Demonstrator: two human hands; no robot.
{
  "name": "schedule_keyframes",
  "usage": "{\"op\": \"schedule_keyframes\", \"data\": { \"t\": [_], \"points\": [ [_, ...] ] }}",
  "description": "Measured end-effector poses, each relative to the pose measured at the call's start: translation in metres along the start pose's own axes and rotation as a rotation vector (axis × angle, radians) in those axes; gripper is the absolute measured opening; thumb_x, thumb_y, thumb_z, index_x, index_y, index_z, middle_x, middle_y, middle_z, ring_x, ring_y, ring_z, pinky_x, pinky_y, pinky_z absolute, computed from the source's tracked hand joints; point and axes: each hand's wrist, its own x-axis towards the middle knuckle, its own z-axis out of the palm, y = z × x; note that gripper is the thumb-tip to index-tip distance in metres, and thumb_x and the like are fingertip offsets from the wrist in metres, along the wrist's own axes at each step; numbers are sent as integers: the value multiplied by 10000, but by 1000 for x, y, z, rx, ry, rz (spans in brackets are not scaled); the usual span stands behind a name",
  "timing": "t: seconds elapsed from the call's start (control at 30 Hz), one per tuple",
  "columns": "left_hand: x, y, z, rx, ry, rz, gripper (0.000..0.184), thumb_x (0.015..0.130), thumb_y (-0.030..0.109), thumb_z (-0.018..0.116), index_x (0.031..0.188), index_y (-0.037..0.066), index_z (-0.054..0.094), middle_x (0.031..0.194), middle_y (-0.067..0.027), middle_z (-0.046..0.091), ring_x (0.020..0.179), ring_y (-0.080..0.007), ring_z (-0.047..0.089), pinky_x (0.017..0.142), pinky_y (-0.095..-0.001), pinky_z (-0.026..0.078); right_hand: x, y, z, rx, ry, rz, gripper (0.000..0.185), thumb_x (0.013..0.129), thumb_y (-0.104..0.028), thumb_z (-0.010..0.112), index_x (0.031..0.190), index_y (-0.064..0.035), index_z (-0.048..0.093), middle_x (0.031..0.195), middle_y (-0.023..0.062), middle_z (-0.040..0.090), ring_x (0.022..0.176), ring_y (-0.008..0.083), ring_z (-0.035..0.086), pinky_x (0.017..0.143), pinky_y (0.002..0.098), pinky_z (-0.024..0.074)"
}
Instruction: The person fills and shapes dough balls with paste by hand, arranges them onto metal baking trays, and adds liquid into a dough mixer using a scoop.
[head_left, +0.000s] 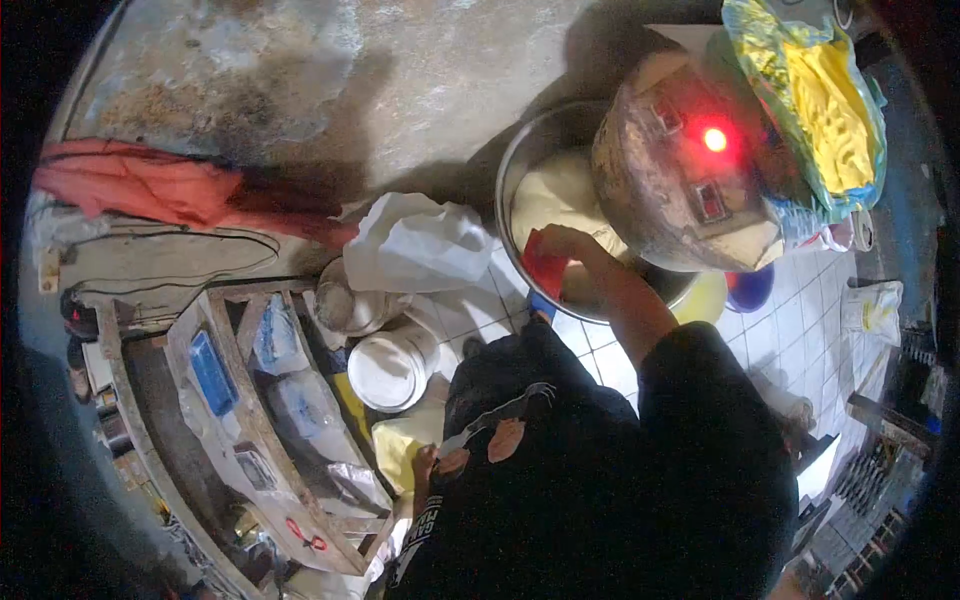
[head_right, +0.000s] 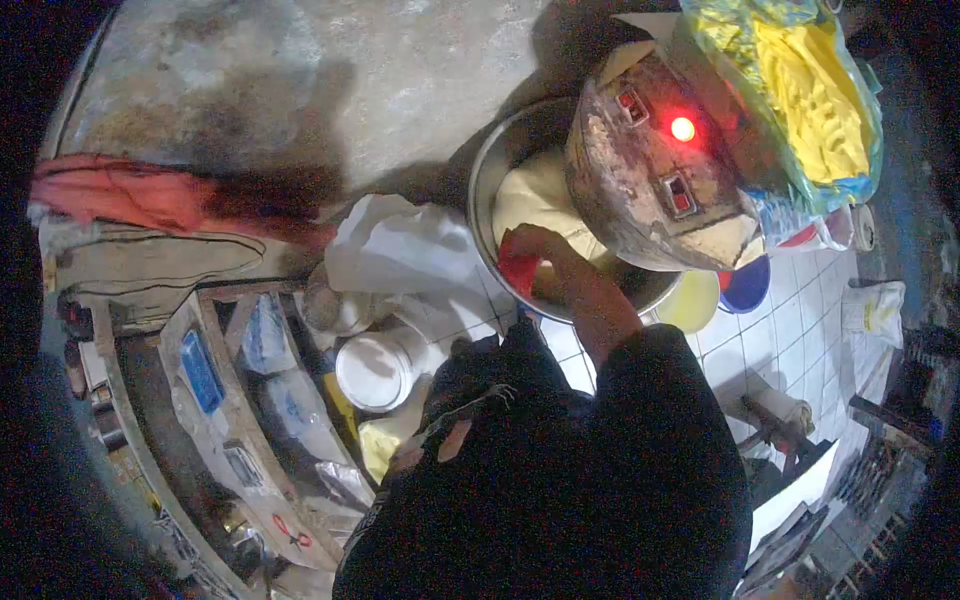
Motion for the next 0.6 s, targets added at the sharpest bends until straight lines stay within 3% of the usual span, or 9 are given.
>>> {"op": "schedule_keyframes", "data": {
  "t": [0.03,0.2,0.27,0.3,0.33,0.4,0.53,0.57,0.6],
  "points": [
    [-13,-11,-2,62,-8,-31,352,973,263,614,1212,5,604,1038,-92,663,889,-184,636,758,-315,508,20,8,10,13,-15,67,260,711,-238,750,865,-29,752,744,137,705,655,260,696,585,380,552],
    [-7,-20,-25,148,-57,-67,362,988,285,587,1212,1,606,1052,-109,659,925,-207,628,801,-343,496,-16,65,46,517,-187,204,216,750,-251,724,849,-60,742,744,118,688,674,239,694,595,379,550],
    [27,4,-24,106,-77,-25,368,994,294,576,1212,-1,606,1058,-116,657,940,-216,625,819,-354,491,-23,62,48,-32,-217,190,254,766,-296,719,893,-77,747,756,85,693,693,238,686,636,416,550],
    [45,18,-22,86,-86,10,371,997,299,571,1212,-1,607,1061,-119,656,947,-221,623,828,-360,489,-25,43,39,-154,-416,372,310,764,-344,712,952,-101,751,840,97,714,779,246,691,703,428,549],
    [68,38,-18,62,-92,51,374,1000,303,565,1212,-2,607,1064,-123,655,954,-225,621,836,-365,487,-17,43,45,-160,-428,384,310,764,-344,712,952,-101,751,840,97,714,779,246,691,703,428,549],
    [108,91,-5,3,-111,137,381,1006,312,555,1212,-4,608,1070,-129,654,969,-234,618,854,-376,482,3,61,69,-504,-434,216,373,737,-373,731,990,-99,749,976,133,723,886,276,692,772,446,544],
    [192,222,48,-4,-235,331,396,1018,330,533,1212,-7,609,1082,-143,650,998,-253,612,889,-399,472,-32,18,28,-358,-549,339,429,711,-367,753,1027,-78,740,1031,149,713,982,292,669,797,450,533],
    [211,256,65,196,-259,460,436,1009,361,547,1235,-9,600,1157,-156,645,1094,-272,610,940,-406,462,-36,22,30,-341,-531,338,427,714,-365,751,1030,-77,739,1032,149,713,981,291,668,798,450,533],
    [227,276,88,132,-319,522,467,1000,369,569,1292,5,569,1220,-162,619,1155,-287,582,976,-409,447,-38,28,32,-333,-508,334,426,717,-363,749,1032,-77,738,1033,149,712,981,291,668,799,449,533]
  ]
}}
